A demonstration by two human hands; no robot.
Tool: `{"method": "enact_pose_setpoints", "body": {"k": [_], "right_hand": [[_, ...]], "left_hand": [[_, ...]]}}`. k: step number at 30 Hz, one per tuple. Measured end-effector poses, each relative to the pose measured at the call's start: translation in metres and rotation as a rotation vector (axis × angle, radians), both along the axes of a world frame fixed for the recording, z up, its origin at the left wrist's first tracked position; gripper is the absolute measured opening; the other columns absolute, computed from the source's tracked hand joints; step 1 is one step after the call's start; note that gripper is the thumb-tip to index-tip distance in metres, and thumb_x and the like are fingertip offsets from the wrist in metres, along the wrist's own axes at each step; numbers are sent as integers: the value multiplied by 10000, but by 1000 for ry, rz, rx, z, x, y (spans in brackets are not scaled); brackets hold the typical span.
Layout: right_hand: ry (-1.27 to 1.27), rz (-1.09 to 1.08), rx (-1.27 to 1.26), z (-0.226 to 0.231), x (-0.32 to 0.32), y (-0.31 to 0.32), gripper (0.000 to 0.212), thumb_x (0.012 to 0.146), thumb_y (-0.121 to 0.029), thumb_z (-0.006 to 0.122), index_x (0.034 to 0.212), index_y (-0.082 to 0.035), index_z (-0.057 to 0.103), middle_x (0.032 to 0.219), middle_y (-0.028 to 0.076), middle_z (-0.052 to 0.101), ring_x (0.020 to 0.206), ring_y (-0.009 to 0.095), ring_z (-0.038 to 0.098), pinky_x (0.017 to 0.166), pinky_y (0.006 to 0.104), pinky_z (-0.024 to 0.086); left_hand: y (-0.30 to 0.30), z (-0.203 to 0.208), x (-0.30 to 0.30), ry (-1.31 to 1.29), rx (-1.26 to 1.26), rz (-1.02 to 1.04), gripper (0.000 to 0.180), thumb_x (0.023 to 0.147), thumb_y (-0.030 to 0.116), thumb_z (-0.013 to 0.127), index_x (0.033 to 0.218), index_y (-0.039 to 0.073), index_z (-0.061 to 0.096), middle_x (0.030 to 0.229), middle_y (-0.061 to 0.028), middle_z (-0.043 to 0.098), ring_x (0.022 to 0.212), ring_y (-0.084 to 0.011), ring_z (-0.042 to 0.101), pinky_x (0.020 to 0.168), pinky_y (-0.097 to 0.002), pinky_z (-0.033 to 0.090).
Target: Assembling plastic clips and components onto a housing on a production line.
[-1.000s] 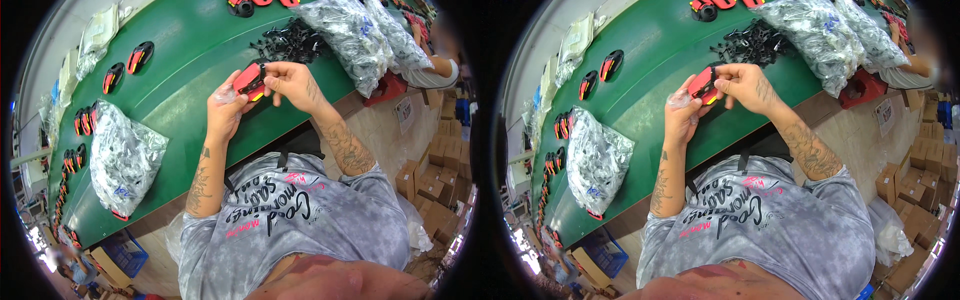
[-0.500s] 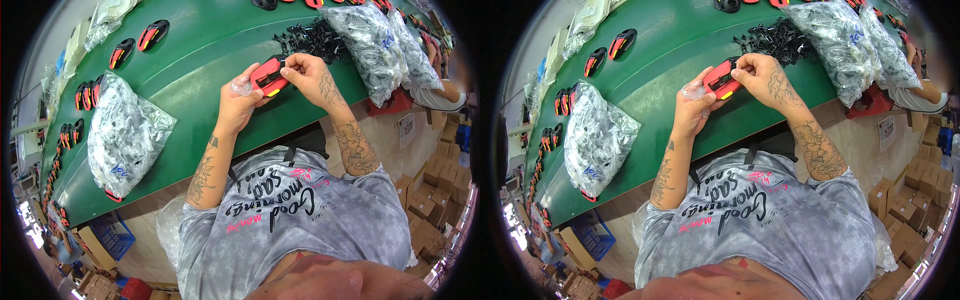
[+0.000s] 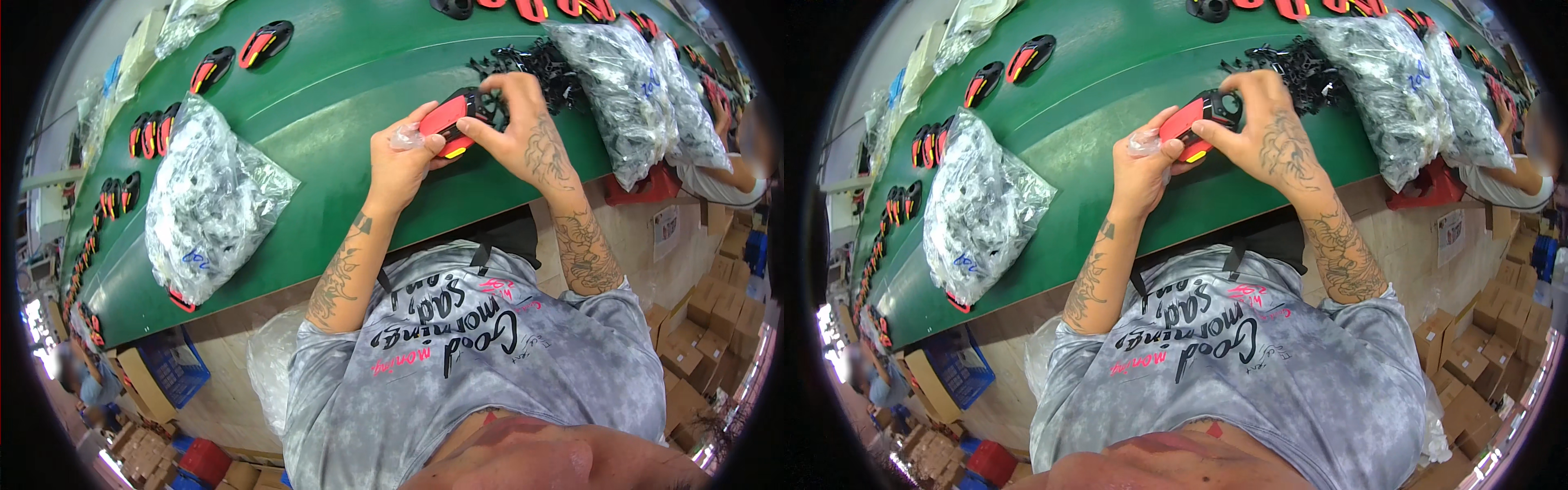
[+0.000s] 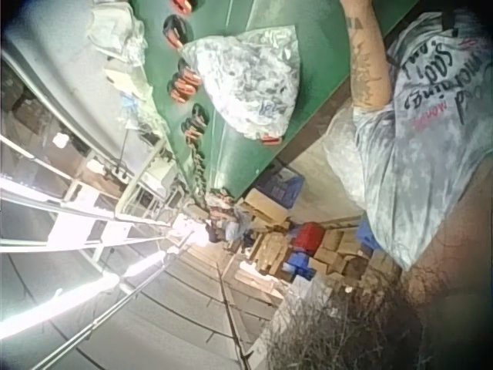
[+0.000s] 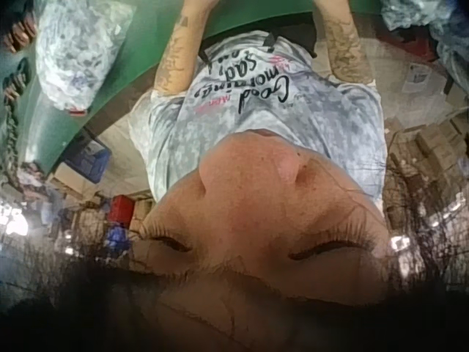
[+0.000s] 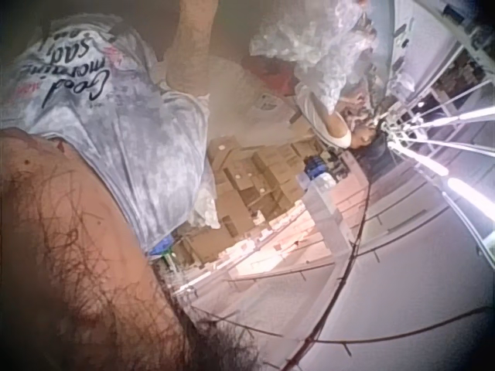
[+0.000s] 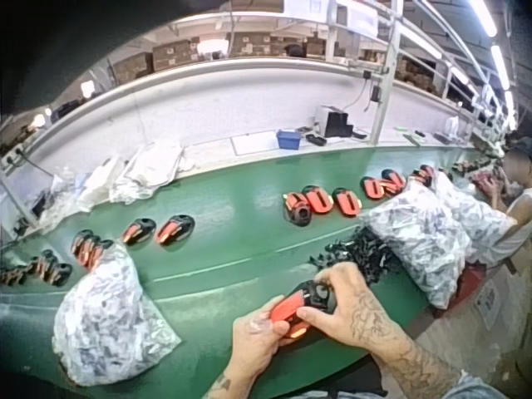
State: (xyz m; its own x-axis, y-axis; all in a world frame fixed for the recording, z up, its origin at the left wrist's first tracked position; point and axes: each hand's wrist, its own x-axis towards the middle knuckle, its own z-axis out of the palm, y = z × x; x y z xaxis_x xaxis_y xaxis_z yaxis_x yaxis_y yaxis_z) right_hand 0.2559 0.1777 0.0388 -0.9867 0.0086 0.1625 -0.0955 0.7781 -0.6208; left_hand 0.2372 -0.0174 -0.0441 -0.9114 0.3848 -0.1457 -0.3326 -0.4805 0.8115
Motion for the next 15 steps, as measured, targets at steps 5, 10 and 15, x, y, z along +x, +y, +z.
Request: {"method": "enact_pose_setpoints", "body": {"k": [5, 10, 15], "right_hand": [[-60, -29, -461, -40, -6, 0, 633, 810, -359, 872, 1257, 0, 605, 1227, 187, 608, 1117, 296, 616, 970, 401, 514], [149, -11, -245, -33, -8, -23, 537, 831, -276, 859, 1238, -25, 615, 1134, 129, 622, 1042, 221, 613, 917, 336, 519], [-4, 248, -940, -42, -8, 6, 454, 950, -134, 756, 1329, 25, 562, 1195, 67, 600, 1107, 146, 577, 987, 301, 483]], "left_hand": [[-5, -7, -3, 65, 6, -17, 641, 908, 60, 782, 1438, -133, 479, 1288, -223, 646, 1082, -308, 721, 862, -451, 673], [-17, -10, -6, 39, 64, 24, 685, 887, 151, 828, 1431, -106, 499, 1300, -204, 648, 1097, -303, 718, 856, -471, 669], [-12, 3, -6, -135, 337, -116, 671, 885, 144, 814, 1461, -6, 503, 1325, -149, 642, 1132, -293, 702, 879, -489, 652]]}}
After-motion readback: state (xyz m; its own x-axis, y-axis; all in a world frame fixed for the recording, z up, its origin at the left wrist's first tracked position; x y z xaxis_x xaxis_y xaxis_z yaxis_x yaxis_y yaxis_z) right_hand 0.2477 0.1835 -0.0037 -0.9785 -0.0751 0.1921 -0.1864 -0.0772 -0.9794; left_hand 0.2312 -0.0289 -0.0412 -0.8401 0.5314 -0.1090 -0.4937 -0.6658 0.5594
